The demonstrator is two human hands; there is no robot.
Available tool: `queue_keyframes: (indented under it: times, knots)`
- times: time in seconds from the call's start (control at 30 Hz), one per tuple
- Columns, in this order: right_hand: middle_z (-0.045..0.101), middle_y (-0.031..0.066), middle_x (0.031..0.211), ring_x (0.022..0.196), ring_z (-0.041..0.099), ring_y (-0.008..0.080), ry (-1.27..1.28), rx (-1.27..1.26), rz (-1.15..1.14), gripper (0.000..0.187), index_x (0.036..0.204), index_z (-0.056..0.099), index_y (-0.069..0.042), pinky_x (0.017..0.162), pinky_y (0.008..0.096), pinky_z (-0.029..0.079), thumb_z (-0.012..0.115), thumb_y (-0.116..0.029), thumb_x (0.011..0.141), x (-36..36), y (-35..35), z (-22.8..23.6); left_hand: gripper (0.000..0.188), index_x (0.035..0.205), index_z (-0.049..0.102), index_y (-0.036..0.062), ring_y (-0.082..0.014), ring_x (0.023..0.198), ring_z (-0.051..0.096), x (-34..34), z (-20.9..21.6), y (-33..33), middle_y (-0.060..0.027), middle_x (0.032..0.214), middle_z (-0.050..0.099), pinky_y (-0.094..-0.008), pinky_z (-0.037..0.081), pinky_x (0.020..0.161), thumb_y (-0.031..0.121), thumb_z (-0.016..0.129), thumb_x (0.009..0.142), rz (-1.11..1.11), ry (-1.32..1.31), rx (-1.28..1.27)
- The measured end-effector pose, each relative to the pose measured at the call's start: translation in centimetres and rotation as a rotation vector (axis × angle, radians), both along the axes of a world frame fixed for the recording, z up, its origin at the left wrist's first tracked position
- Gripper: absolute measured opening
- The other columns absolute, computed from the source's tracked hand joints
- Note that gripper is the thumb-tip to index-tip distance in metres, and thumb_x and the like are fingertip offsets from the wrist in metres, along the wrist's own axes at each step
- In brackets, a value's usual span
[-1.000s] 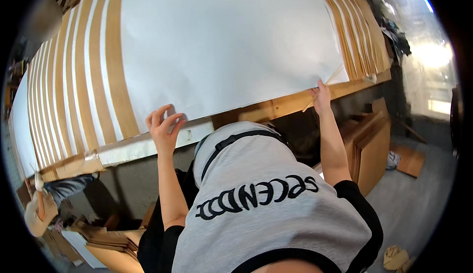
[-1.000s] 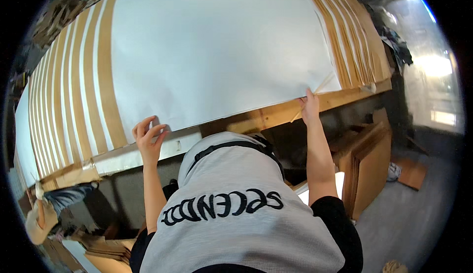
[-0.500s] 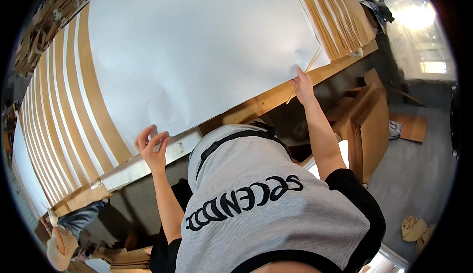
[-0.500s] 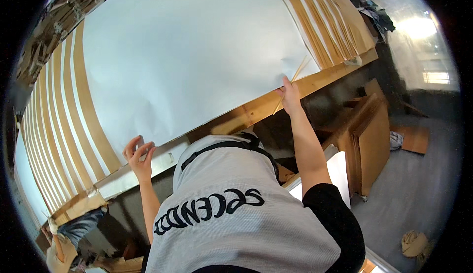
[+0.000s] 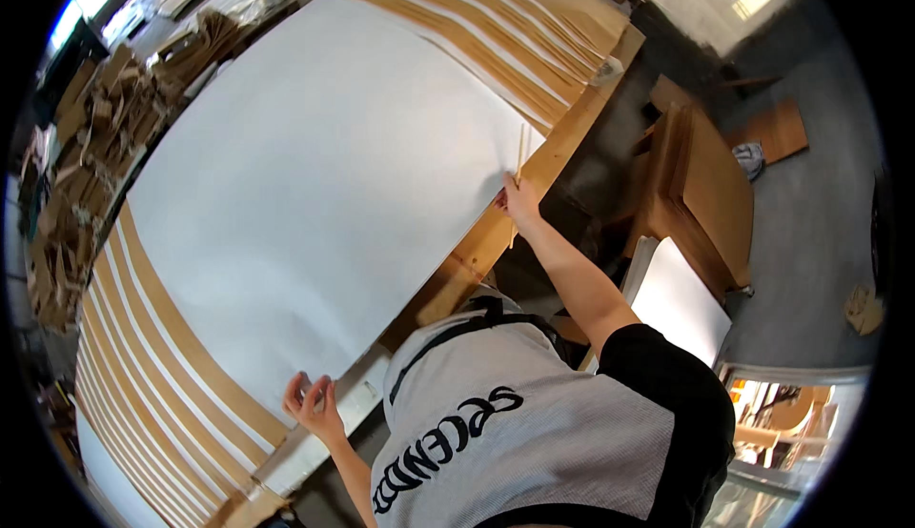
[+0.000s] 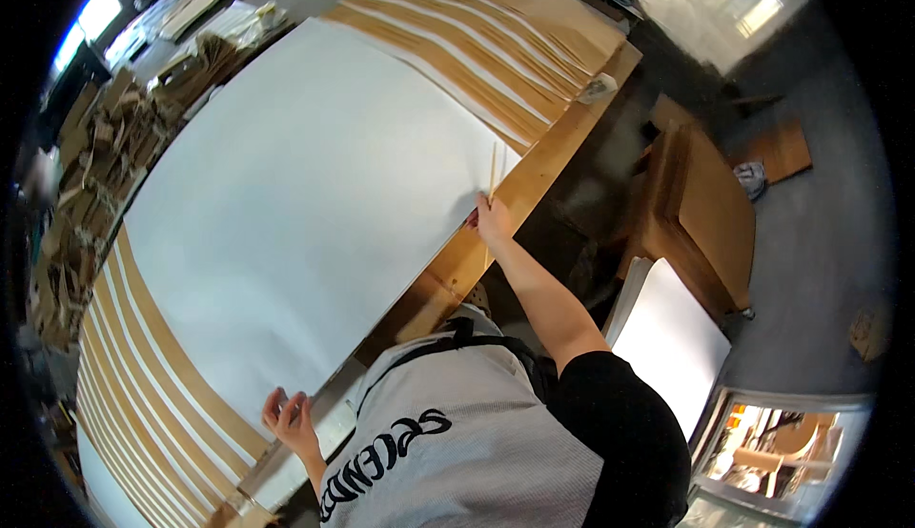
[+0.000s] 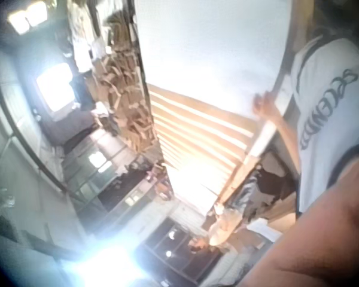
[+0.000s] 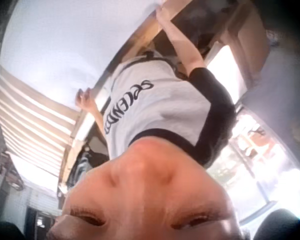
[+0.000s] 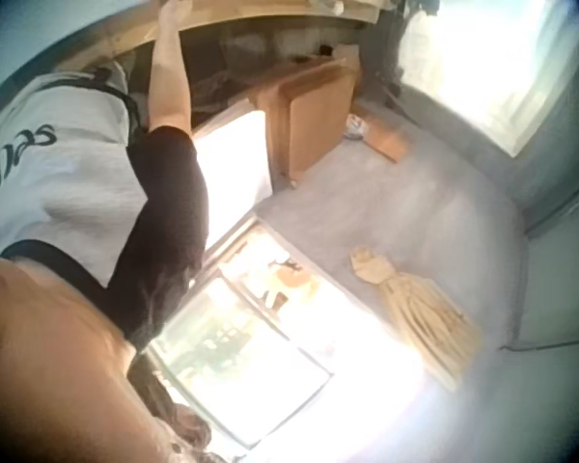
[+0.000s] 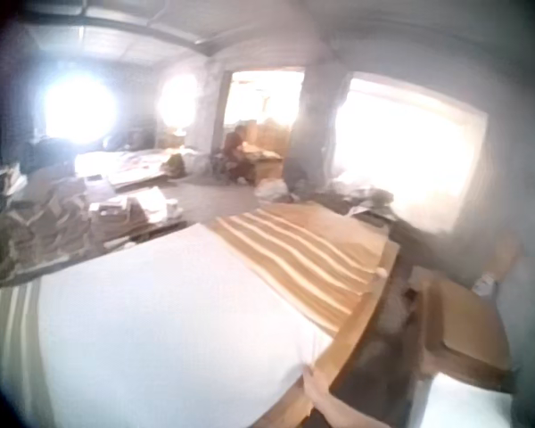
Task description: The person repeatedly wraps large white rectangular sheets with brown paper, using a wooden stick to smooth the paper and fold the edges. The person places the wrapped sheets onto a striped wooden surface and repeats the process with additional sheets.
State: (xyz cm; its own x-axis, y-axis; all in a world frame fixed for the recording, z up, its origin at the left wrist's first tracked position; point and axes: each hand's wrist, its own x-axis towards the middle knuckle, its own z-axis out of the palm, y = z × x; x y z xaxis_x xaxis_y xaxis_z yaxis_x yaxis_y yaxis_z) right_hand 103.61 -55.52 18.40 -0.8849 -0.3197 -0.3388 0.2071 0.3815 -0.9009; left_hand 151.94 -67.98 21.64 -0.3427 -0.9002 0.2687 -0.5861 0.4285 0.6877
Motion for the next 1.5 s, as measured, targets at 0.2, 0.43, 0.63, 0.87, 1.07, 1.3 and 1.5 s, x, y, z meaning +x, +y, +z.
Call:
queue_keyframes:
  times: [0.2,0.43,0.63,0.87,1.07,1.3,1.5]
  knots:
    - [0.057,0.0088,0.063,0.052,0.057,0.0155,-0.009,0.02,-0.03,0.033,0.085,0.048,0.0,0.046,0.03,0.044,0.041,-0.032,0.09,-0.2,0.1,-0.5,0.018,0.079,0.068,0.0093,-0.0229,0.103,0.042,0.0,-0.3,0.0,-0.007,0.11,0.05,-0.0334,0.037,0.081,0.005,0.073,0.062,-0.015,0.008,0.031]
    - [0.06,0.0189,0.077,0.07,0.06,0.0337,0.308,0.551,-0.065,0.038,0.092,0.05,-0.002,0.062,0.0433,0.046,0.037,-0.038,0.09,-2.3,1.0,2.6,0.017,0.079,0.066,0.0121,-0.024,0.101,0.043,1.3,-1.2,-0.3,-0.0064,0.11,0.047,-0.0358,0.037,0.08,0.005,0.072,0.064,-0.077,0.059,0.037]
    - [0.061,0.0166,0.082,0.075,0.058,0.0361,0.375,0.634,0.062,0.032,0.093,0.048,-0.007,0.064,0.0463,0.044,0.038,-0.037,0.089,-5.0,2.5,4.6,0.018,0.08,0.065,0.0126,-0.0249,0.1,0.042,0.5,-1.0,-0.4,-0.0076,0.112,0.043,-0.0367,0.04,0.078,0.007,0.072,0.064,-0.112,0.006,0.122]
    - [0.061,0.018,0.078,0.072,0.058,0.0367,0.311,0.382,-0.082,0.035,0.095,0.049,-0.004,0.061,0.0471,0.045,0.038,-0.037,0.089,-7.0,3.8,4.7,0.019,0.067,0.054,0.0079,-0.0227,0.095,0.043,1.8,-1.3,-1.5,-0.008,0.11,0.042,-0.0339,0.04,0.07,0.009,0.072,0.062,-0.091,-0.098,0.139]
    - [0.059,0.0186,0.076,0.073,0.058,0.0364,0.335,0.428,0.486,0.038,0.087,0.05,-0.004,0.062,0.0452,0.046,0.038,-0.04,0.089,-8.0,10.5,0.0,0.021,0.079,0.055,0.0052,-0.0182,0.084,0.046,0.4,0.9,-2.5,-0.0086,0.102,0.046,-0.0311,0.04,0.063,0.007,0.069,0.063,0.049,-0.21,0.214]
    - [0.06,0.0189,0.091,0.088,0.057,0.0354,-0.029,0.568,0.587,0.043,0.096,0.054,-0.004,0.074,0.043,0.046,0.041,-0.044,0.086,-8.0,25.8,-3.1,0.02,0.093,0.052,0.0004,-0.0151,0.074,0.047,-23.7,3.2,0.9,-0.0057,0.085,0.052,-0.0275,0.041,0.066,-0.002,0.053,0.073,-0.018,0.08,0.154]
    - [0.061,0.0175,0.093,0.09,0.057,0.0346,-0.217,0.657,0.283,0.039,0.094,0.058,-0.005,0.077,0.0441,0.045,0.041,-0.039,0.086,-9.6,37.1,-6.4,0.013,0.096,0.055,0.0002,-0.0116,0.082,0.055,-48.8,3.2,15.2,-0.0048,0.088,0.058,-0.0229,0.045,0.071,0.005,0.053,0.085,-0.863,-0.03,0.881]
